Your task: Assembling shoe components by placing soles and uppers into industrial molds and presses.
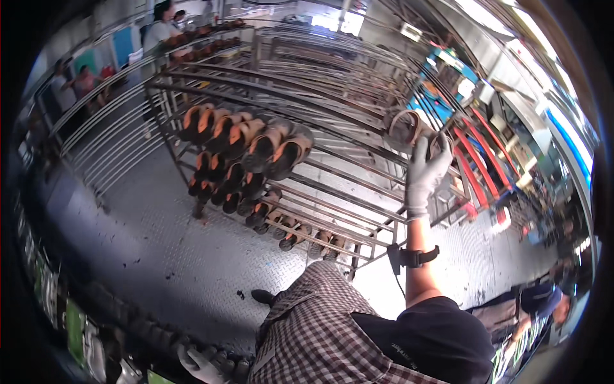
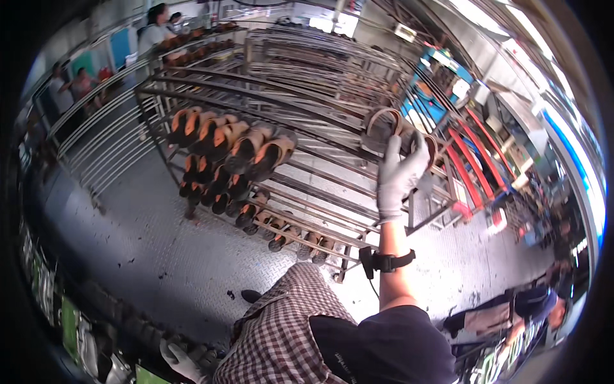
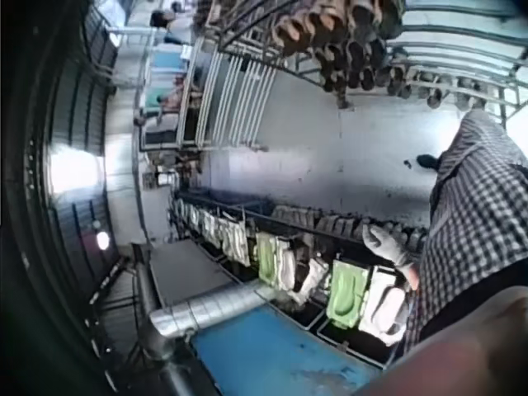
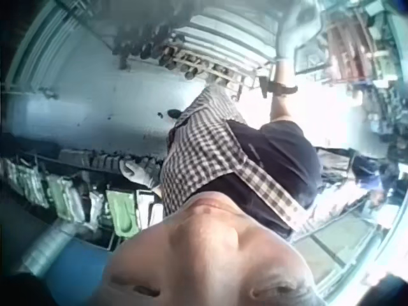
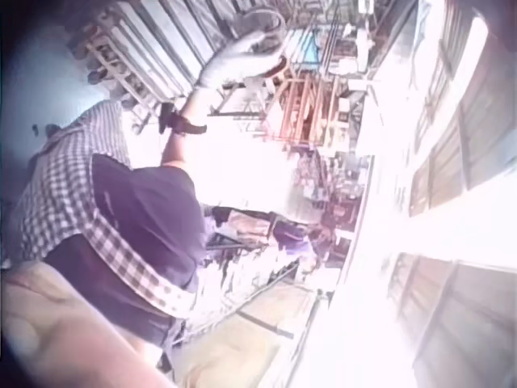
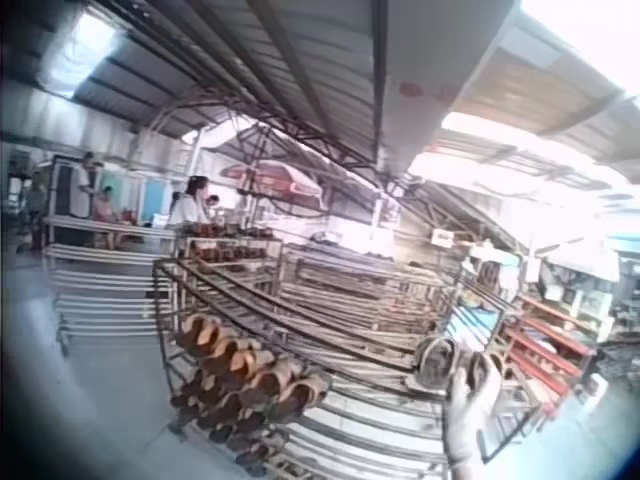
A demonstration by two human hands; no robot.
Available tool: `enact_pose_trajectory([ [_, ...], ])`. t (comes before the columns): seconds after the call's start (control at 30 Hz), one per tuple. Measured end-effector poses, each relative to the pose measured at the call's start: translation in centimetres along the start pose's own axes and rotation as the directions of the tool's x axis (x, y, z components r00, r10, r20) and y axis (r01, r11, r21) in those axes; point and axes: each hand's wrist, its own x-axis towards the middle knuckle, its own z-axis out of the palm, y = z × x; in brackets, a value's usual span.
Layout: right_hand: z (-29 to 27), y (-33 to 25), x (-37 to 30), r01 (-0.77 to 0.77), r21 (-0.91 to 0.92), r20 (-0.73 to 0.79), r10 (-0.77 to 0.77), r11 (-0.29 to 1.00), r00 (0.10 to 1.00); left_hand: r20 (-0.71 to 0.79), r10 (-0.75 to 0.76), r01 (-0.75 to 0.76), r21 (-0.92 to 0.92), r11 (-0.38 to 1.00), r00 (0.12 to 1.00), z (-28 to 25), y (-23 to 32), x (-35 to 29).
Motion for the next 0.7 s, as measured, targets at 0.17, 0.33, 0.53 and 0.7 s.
enact_pose_trajectory([
  [0.17,-2.4,12.0,2.7,-0.285,-0.465,0.124,0.381,0.838,0.916,0.163,0.481,-0.499,0.098,0.861,0.862,2.2,-5.5,10.1],
  [0.33,7.0,17.2,8.3,-0.132,-0.604,0.34,0.404,0.786,0.849,0.125,0.397,-0.39,-0.076,0.918,0.909,5.3,2.0,4.6],
  [0.53,11.5,19.4,10.2,0.336,-0.738,0.674,-0.662,-0.585,0.327,-0.011,0.642,-0.588,0.389,0.709,0.767,1.5,0.7,2.1],
  [0.7,24.8,9.7,-8.5,0.178,-0.88,0.474,-0.817,-0.439,0.328,0.014,0.361,-0.36,0.118,0.926,0.933,-0.3,2.9,-0.8],
])
